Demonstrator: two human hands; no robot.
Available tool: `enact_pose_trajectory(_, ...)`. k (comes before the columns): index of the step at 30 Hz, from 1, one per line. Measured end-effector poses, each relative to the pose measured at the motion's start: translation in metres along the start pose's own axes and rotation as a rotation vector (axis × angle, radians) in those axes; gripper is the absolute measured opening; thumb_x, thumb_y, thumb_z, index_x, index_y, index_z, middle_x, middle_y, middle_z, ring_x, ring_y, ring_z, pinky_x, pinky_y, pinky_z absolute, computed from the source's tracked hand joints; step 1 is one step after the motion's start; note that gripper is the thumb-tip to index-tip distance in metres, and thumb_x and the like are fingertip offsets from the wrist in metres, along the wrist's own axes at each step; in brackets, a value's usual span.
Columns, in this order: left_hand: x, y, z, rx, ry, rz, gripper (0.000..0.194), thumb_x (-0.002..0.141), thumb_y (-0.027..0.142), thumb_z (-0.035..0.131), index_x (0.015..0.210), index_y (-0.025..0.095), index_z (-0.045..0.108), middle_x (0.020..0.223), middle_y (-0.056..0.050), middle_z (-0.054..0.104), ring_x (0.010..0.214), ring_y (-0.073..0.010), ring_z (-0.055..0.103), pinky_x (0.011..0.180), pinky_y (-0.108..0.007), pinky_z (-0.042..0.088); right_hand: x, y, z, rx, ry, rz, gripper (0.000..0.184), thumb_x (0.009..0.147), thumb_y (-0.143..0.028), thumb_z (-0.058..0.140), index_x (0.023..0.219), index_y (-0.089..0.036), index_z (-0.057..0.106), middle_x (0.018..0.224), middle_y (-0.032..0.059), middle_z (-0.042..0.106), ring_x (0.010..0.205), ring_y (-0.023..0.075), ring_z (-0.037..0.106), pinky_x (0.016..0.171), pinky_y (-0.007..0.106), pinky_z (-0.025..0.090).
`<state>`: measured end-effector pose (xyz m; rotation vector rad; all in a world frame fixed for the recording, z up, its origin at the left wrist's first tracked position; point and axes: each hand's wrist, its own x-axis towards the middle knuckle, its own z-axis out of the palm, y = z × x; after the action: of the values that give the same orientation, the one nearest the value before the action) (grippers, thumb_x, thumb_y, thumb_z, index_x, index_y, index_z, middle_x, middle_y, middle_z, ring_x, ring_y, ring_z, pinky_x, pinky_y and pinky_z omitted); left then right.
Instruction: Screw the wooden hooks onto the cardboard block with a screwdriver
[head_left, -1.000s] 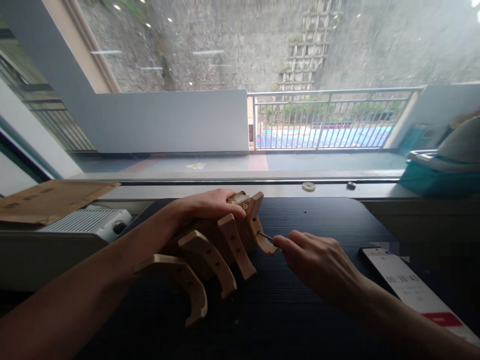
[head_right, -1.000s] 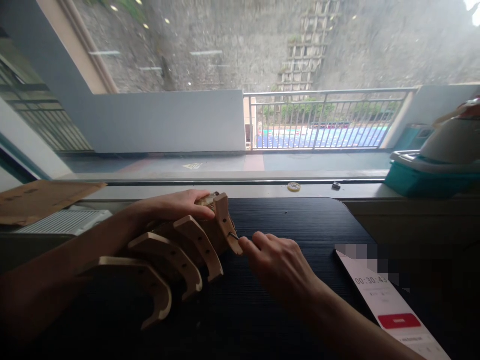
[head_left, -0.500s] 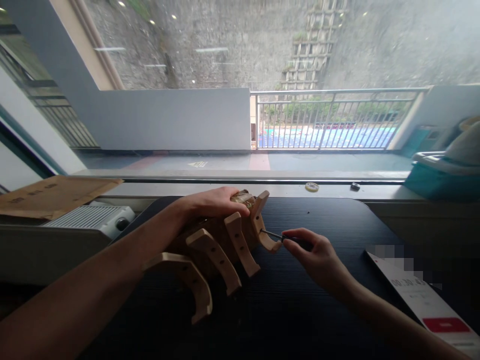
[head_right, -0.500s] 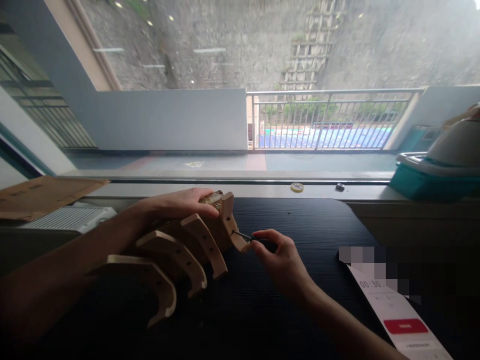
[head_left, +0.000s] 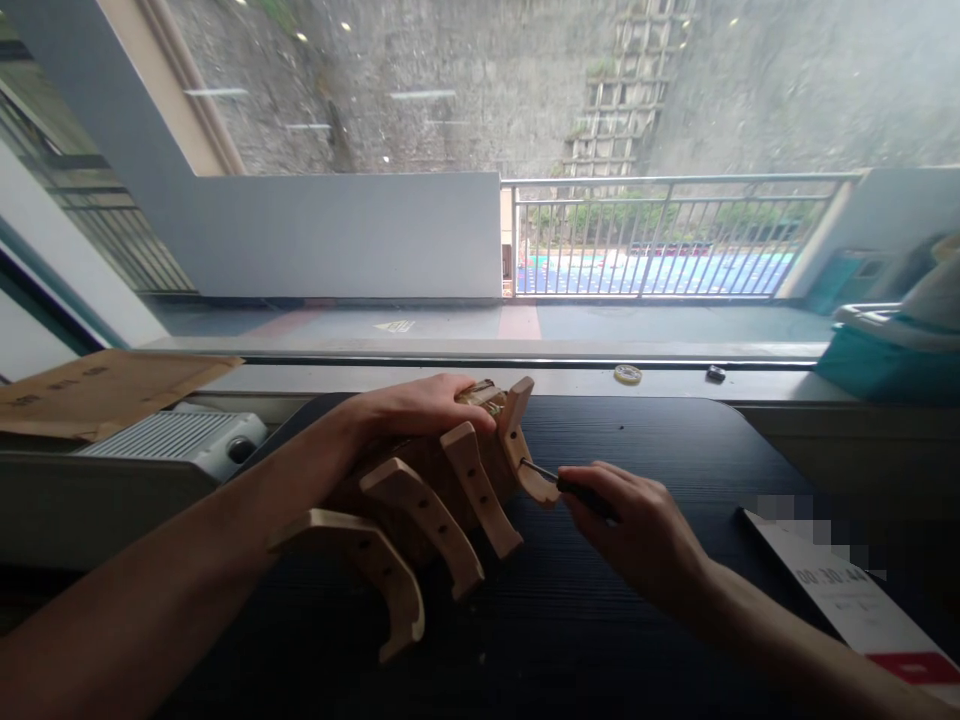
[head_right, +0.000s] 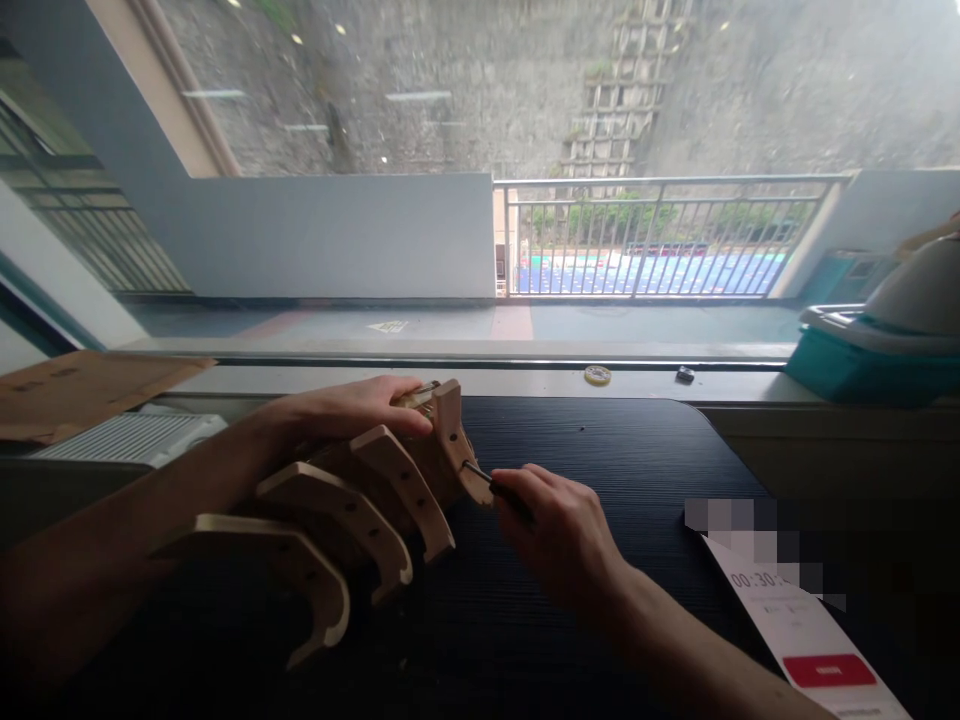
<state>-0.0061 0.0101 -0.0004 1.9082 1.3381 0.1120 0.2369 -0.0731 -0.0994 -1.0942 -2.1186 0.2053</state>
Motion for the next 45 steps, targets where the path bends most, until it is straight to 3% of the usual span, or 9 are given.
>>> enact_pose_trajectory(3, -0.001, 0.004, 0.002, 0.018, 0.017, -0.014, 0.045, 0.071, 0.047, 0.06, 0.104, 0.017, 0.055, 0.095, -0.007, 0.066, 0.084, -0.0229, 0.061, 0.069, -0.03, 0.045, -0.005, -0.003, 0.012, 0.334, 0.074, 0.477, 0.027, 0.084, -0.036, 0.058, 0.097, -0.016, 0.069, 0.08, 0.0048, 0.071, 0.069, 0.0178, 0.064, 0.061, 0.027, 0.049)
enact_pose_trajectory(6, -0.001, 0.006, 0.003, 0.023, 0.033, -0.033, 0.045, 0.07, 0.047, 0.06, 0.104, 0.017, 0.055, 0.095, -0.007, 0.066, 0.085, -0.0237, 0.062, 0.07, -0.031, 0.046, -0.004, -0.006, 0.01, 0.421, 0.051, 0.607, 0.034, 0.083, -0.043, 0.056, 0.098, -0.015, 0.069, 0.072, 0.0031, 0.068, 0.058, 0.016, 0.06, 0.051, 0.026, 0.045)
enact_pose_trajectory(14, 0.002, 0.0, 0.0, 0.026, -0.002, -0.011, 0.048, 0.073, 0.05, 0.059, 0.106, 0.016, 0.053, 0.1, -0.007, 0.065, 0.089, -0.0246, 0.062, 0.072, -0.032, 0.047, 0.007, -0.007, -0.025, -0.446, -0.178, -0.273, 0.031, 0.085, -0.007, 0.048, 0.11, -0.017, 0.063, 0.075, 0.0029, 0.063, 0.057, 0.0141, 0.054, 0.048, 0.025, 0.035)
enact_pose_trajectory(17, 0.001, -0.002, -0.001, 0.007, -0.005, -0.006, 0.05, 0.072, 0.051, 0.059, 0.108, 0.017, 0.053, 0.101, -0.007, 0.065, 0.089, -0.0241, 0.061, 0.072, -0.032, 0.046, 0.008, -0.004, -0.019, -0.502, -0.149, -0.437, 0.03, 0.085, -0.004, 0.047, 0.107, -0.013, 0.065, 0.069, 0.0029, 0.062, 0.054, 0.0143, 0.053, 0.046, 0.026, 0.034)
enact_pose_trajectory(24, -0.001, 0.003, 0.0, 0.017, 0.018, -0.034, 0.045, 0.071, 0.048, 0.059, 0.103, 0.016, 0.055, 0.096, -0.007, 0.066, 0.087, -0.0239, 0.062, 0.07, -0.031, 0.046, 0.005, -0.006, 0.007, 0.278, 0.004, 0.457, 0.028, 0.084, -0.036, 0.057, 0.098, -0.016, 0.07, 0.084, 0.0059, 0.072, 0.073, 0.019, 0.066, 0.062, 0.028, 0.05)
enact_pose_trajectory(26, 0.0, 0.003, 0.001, 0.017, 0.025, -0.029, 0.046, 0.072, 0.049, 0.06, 0.105, 0.017, 0.055, 0.097, -0.007, 0.066, 0.087, -0.0242, 0.062, 0.071, -0.031, 0.046, 0.005, -0.008, 0.006, 0.351, -0.024, 0.543, 0.03, 0.083, -0.039, 0.056, 0.097, -0.016, 0.071, 0.083, 0.0062, 0.072, 0.073, 0.0198, 0.066, 0.061, 0.029, 0.05)
enact_pose_trajectory(32, 0.002, -0.002, 0.0, -0.059, -0.006, -0.003, 0.048, 0.072, 0.05, 0.061, 0.107, 0.019, 0.055, 0.098, -0.005, 0.066, 0.089, -0.0241, 0.063, 0.073, -0.031, 0.047, 0.005, -0.011, -0.016, -0.126, -0.171, 0.131, 0.036, 0.084, -0.023, 0.056, 0.119, -0.021, 0.057, 0.085, 0.0038, 0.068, 0.067, 0.017, 0.063, 0.056, 0.027, 0.044)
enact_pose_trajectory(38, 0.003, -0.006, -0.001, -0.04, 0.011, 0.0, 0.049, 0.071, 0.051, 0.061, 0.107, 0.017, 0.055, 0.1, -0.006, 0.066, 0.089, -0.0244, 0.062, 0.073, -0.032, 0.046, 0.012, -0.006, -0.018, -0.475, -0.226, -0.38, 0.028, 0.084, -0.005, 0.047, 0.104, -0.017, 0.063, 0.073, 0.0027, 0.063, 0.057, 0.0139, 0.054, 0.047, 0.025, 0.033)
enact_pose_trajectory(45, -0.002, 0.001, 0.002, -0.025, 0.057, -0.043, 0.049, 0.069, 0.048, 0.06, 0.106, 0.015, 0.056, 0.096, -0.008, 0.066, 0.084, -0.0234, 0.062, 0.069, -0.031, 0.046, 0.016, -0.004, 0.005, 0.357, -0.075, 0.494, 0.024, 0.08, -0.031, 0.059, 0.097, -0.017, 0.069, 0.085, 0.0046, 0.072, 0.075, 0.0185, 0.066, 0.065, 0.028, 0.05)
